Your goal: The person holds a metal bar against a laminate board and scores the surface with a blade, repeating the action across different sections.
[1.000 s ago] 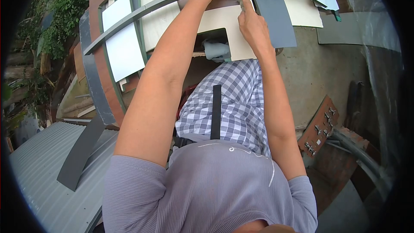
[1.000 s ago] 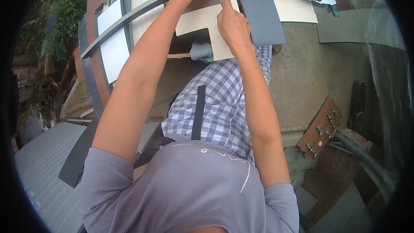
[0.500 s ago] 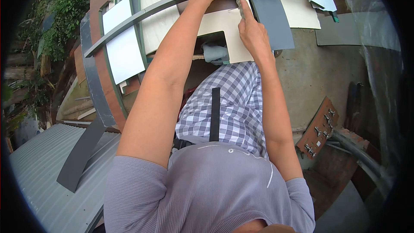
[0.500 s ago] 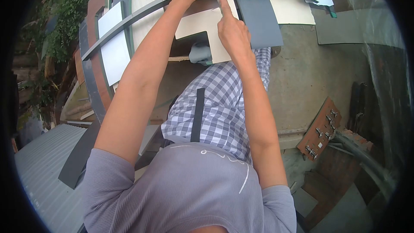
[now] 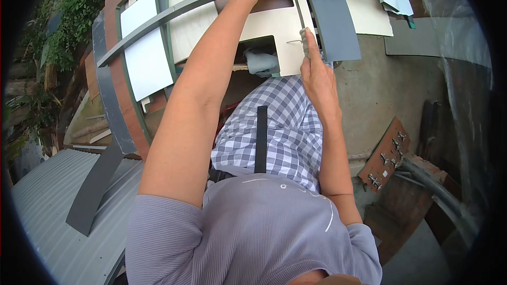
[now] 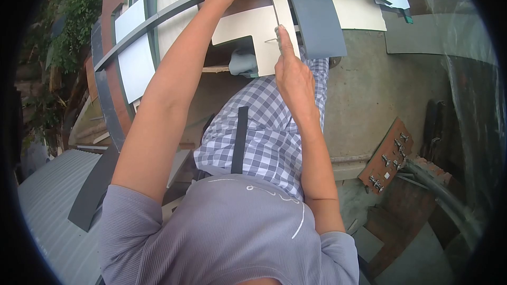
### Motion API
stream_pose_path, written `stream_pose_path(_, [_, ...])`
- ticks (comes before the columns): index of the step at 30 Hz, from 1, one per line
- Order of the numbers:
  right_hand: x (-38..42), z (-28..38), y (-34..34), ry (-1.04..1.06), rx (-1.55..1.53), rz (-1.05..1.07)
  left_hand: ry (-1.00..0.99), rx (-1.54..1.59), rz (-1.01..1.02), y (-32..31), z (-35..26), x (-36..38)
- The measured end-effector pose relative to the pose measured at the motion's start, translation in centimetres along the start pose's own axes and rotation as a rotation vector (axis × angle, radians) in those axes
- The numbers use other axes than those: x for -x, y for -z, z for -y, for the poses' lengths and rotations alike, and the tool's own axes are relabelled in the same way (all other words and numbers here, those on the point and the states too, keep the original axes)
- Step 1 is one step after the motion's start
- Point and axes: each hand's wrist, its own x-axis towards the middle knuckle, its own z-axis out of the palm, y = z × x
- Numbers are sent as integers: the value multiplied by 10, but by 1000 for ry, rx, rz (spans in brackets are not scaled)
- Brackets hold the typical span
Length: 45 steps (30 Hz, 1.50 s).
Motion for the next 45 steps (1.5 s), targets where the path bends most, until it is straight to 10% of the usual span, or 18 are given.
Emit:
stream_pose_path(9, [-87, 18, -10, 72, 43, -84, -9, 28, 5, -1, 1, -2])
stream_pose_path(18, [29, 6, 3, -88, -58, 66, 22, 55, -10, 0, 2, 0])
stream_pose_path(27, [-73, 17, 2, 7, -19, 11, 0, 32, -6, 1, 0, -1])
stream_pose_path(45, [4, 1, 2, 7, -8, 8, -25, 6, 8, -3, -2, 9])
